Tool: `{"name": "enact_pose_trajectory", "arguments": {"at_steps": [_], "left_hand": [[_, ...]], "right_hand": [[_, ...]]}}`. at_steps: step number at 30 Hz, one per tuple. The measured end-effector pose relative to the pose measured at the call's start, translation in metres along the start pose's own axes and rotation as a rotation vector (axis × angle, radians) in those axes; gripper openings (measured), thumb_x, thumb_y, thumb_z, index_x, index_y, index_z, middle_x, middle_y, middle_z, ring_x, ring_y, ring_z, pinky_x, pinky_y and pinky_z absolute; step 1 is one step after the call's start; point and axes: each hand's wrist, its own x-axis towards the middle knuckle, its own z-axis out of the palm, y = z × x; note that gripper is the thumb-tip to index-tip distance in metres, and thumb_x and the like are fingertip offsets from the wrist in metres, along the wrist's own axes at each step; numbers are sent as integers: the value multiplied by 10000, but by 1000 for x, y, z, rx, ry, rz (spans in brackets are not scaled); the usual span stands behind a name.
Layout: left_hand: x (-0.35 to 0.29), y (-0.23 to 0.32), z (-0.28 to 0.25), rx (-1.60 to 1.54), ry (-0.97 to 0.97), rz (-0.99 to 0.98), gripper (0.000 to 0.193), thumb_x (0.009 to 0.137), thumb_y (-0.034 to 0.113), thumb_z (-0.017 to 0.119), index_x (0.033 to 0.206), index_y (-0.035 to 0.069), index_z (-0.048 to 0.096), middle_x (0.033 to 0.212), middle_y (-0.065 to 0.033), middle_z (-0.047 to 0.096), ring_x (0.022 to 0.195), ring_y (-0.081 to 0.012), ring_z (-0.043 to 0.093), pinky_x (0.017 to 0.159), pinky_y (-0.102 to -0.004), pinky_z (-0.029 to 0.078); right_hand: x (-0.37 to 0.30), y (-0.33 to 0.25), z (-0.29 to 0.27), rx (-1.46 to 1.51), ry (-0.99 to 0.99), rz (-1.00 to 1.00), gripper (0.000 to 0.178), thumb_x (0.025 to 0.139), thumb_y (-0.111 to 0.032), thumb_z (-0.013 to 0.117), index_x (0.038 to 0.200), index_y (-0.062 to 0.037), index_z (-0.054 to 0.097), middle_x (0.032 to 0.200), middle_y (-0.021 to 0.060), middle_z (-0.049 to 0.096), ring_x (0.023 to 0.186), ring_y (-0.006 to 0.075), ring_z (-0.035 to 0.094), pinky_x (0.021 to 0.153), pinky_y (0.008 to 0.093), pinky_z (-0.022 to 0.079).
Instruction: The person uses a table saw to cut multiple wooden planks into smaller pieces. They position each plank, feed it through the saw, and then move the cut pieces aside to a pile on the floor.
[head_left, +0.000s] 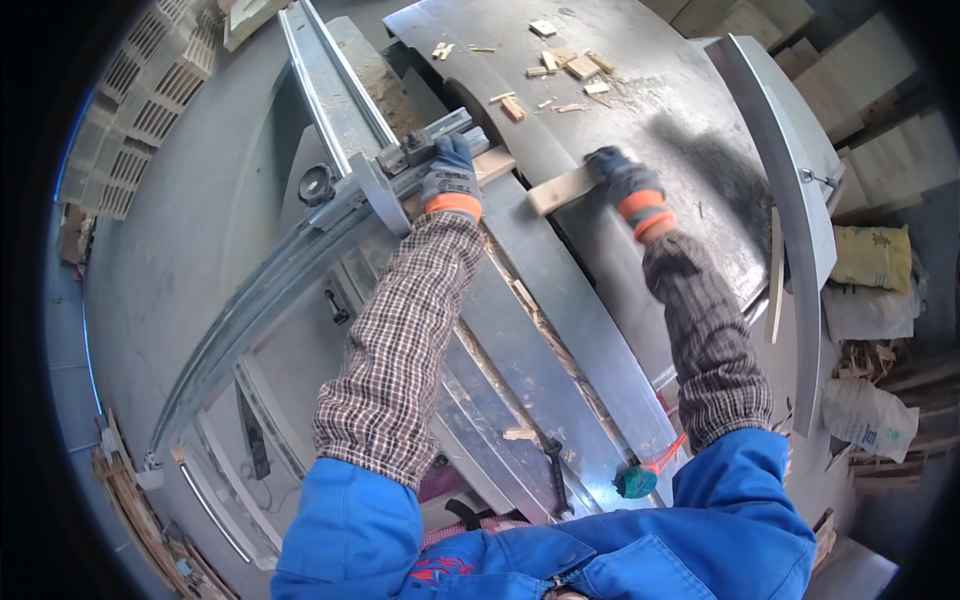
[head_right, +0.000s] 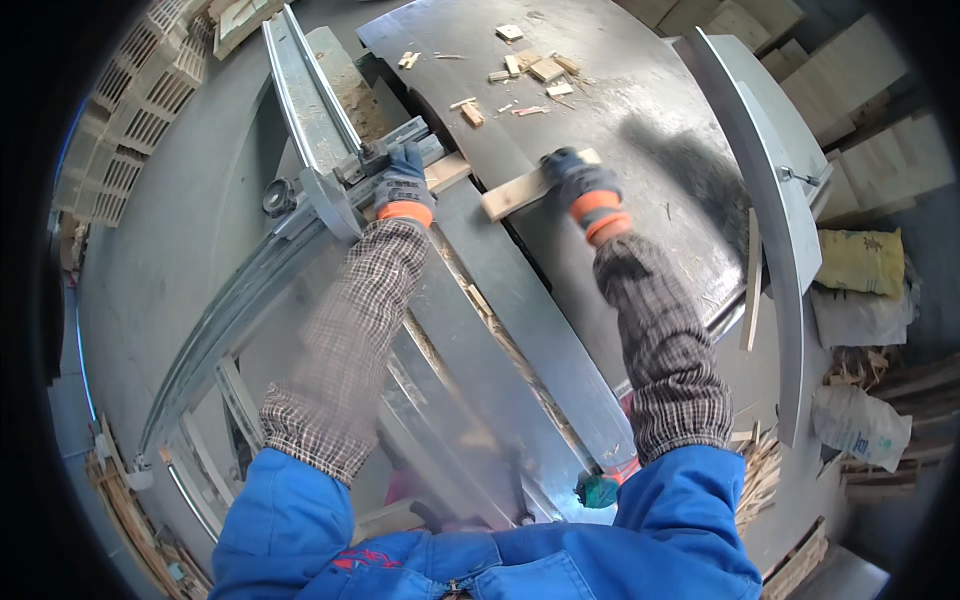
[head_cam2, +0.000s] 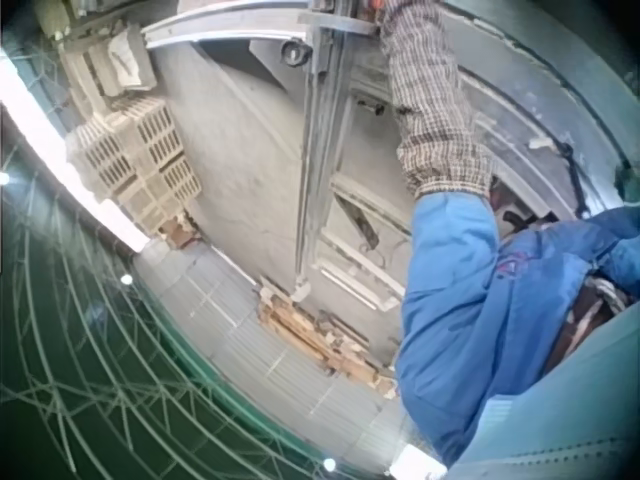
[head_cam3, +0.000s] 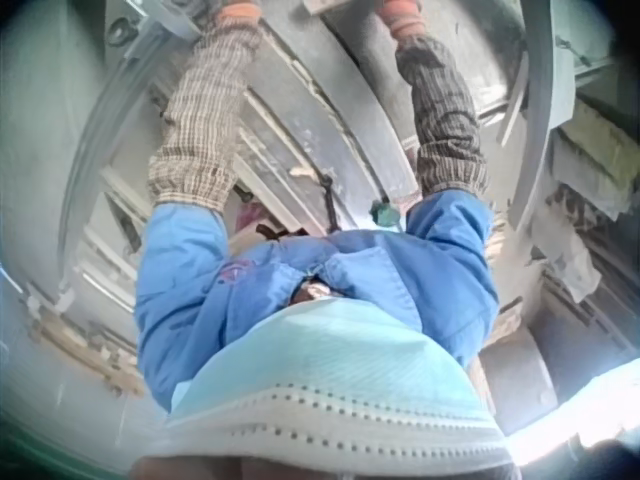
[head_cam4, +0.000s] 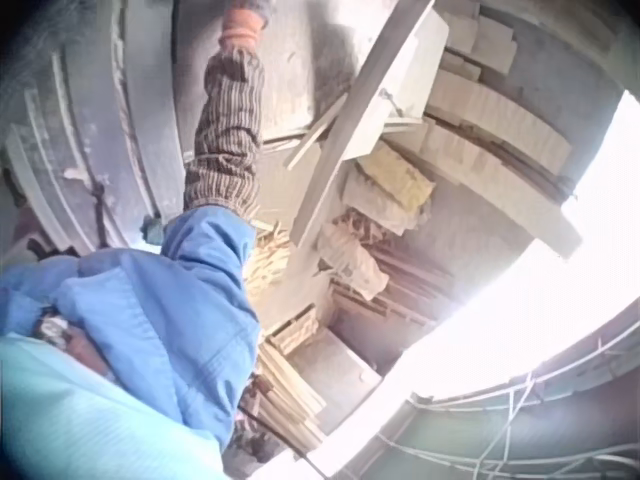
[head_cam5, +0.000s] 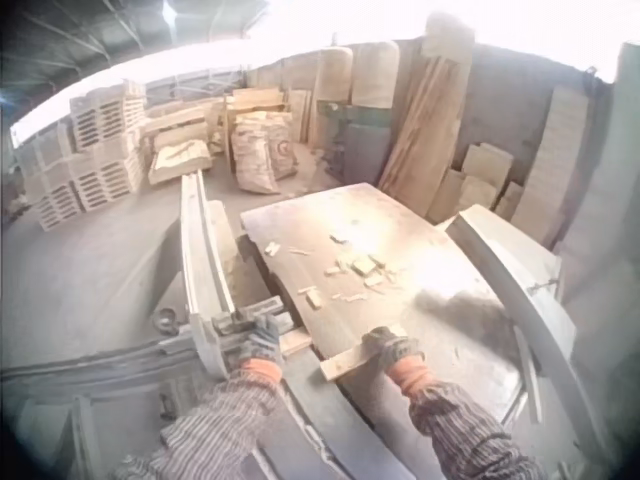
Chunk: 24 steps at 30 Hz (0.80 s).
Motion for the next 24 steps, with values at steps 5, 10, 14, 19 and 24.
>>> {"name": "enact_pose_trajectory", "arguments": {"at_steps": [5,10,14,19,24], "left_hand": [[-8,-3,-25,-56,-23,3,848,819,403,687,1436,-23,291,1443,-123,354,1354,-282,308,1107,-297,304],[0,-12,-4,-51,-7,-38,907,800,416,717,1433,-33,249,1415,-144,376,1337,-230,351,1069,-253,352],[-5,-13,-2,-110,-17,-88,915,808,435,706,1449,-13,233,1421,-137,370,1351,-231,335,1065,-263,362],[-16,-1,-28,-219,-69,-54,891,851,457,651,1480,16,201,1470,-107,324,1387,-251,284,1102,-283,310],[0,-20,13,101,-92,86,720,813,241,692,1431,178,328,1498,-151,296,1248,-321,499,991,-383,462]], "right_hand": [[-50,-103,45,160,583,-130,553,741,12,627,1266,-154,568,1348,95,531,1121,316,590,916,344,513],[-82,-171,57,789,834,282,356,792,-136,706,1116,-44,593,1159,174,616,893,239,649,767,363,524],[-72,-166,39,1059,360,656,449,855,-468,629,953,-34,688,698,145,678,707,270,668,711,369,513],[-39,-152,23,818,53,622,654,828,-589,557,1136,-24,675,1014,209,697,979,336,667,870,388,498],[-18,-203,35,896,91,568,631,830,-570,560,1099,-13,682,1097,231,667,1060,377,630,898,408,485]]}}
